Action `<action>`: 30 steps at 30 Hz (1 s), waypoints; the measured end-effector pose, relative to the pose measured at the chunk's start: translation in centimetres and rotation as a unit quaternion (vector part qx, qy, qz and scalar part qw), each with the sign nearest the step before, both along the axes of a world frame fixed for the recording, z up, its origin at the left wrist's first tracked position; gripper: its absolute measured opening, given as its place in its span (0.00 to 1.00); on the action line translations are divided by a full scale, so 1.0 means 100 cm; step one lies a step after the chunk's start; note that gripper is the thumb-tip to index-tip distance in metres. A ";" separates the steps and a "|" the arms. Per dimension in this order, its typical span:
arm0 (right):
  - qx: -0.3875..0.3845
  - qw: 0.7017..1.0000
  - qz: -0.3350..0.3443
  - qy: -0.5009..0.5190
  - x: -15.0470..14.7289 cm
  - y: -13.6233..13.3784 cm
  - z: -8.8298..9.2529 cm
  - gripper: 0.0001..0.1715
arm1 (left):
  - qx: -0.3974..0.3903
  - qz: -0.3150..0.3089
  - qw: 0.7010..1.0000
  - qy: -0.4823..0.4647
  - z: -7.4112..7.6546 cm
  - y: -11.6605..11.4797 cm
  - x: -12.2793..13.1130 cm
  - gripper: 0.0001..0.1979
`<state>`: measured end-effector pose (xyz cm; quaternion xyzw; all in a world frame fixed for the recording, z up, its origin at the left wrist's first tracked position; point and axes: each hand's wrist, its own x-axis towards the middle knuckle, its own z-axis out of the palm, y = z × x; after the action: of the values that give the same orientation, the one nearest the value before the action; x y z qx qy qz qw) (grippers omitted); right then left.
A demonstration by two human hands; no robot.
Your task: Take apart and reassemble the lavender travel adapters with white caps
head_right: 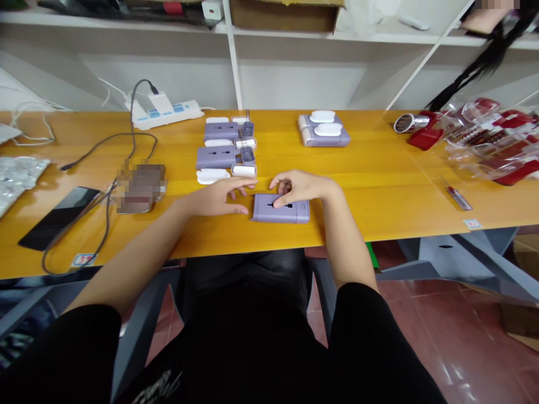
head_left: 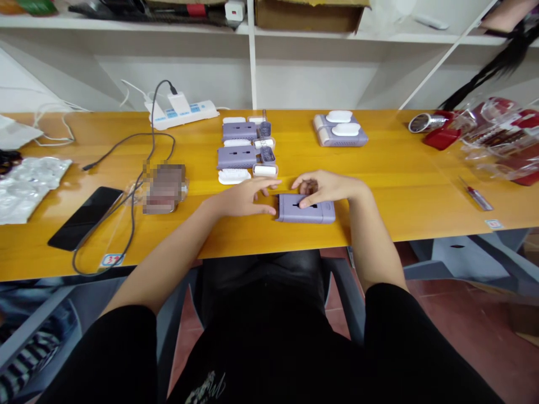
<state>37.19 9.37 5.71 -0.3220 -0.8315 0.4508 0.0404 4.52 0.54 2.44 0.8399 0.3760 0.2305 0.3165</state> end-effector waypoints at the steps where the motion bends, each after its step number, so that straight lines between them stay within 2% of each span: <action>1: 0.001 1.000 0.001 -0.004 0.000 0.000 0.000 0.40 | -0.004 -0.005 1.000 0.007 -0.002 -0.002 0.003 0.52; 4: 0.011 1.000 0.013 0.012 -0.010 -0.004 -0.001 0.38 | 0.000 -0.010 0.999 0.034 -0.005 -0.005 0.015 0.60; 8: 0.049 0.998 0.031 0.021 -0.024 -0.008 -0.005 0.32 | -0.004 -0.007 0.998 0.069 0.002 -0.008 0.024 0.50; 10: 0.053 0.998 0.019 0.031 -0.024 -0.007 -0.006 0.32 | -0.018 -0.005 0.995 0.095 0.010 -0.010 0.018 0.46; 13: 0.040 0.998 0.007 0.039 -0.018 -0.003 -0.006 0.32 | -0.033 0.007 0.990 0.139 0.020 -0.012 0.001 0.46; 16: 0.024 0.999 0.026 0.022 -0.014 -0.002 -0.004 0.30 | -0.032 0.019 0.983 0.178 0.022 -0.010 -0.014 0.47; 19: 0.030 0.999 0.035 0.019 -0.016 -0.002 -0.004 0.29 | -0.003 0.026 0.986 0.167 0.018 -0.007 -0.020 0.47; 23: -0.007 0.995 0.049 0.088 -0.017 -0.004 -0.011 0.26 | 0.022 0.031 0.991 0.126 0.014 -0.007 -0.016 0.51; 27: -0.038 0.987 0.074 0.139 -0.019 -0.008 -0.016 0.28 | 0.004 0.055 0.994 0.095 0.020 -0.010 -0.014 0.52; 30: -0.021 0.983 0.071 0.167 -0.025 -0.012 -0.014 0.30 | -0.019 0.072 0.993 0.092 0.028 -0.009 -0.015 0.41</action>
<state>34.74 8.16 4.33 -0.1829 -0.8245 0.5170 0.1394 2.98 -0.39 5.26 0.8223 0.4670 0.1671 0.2790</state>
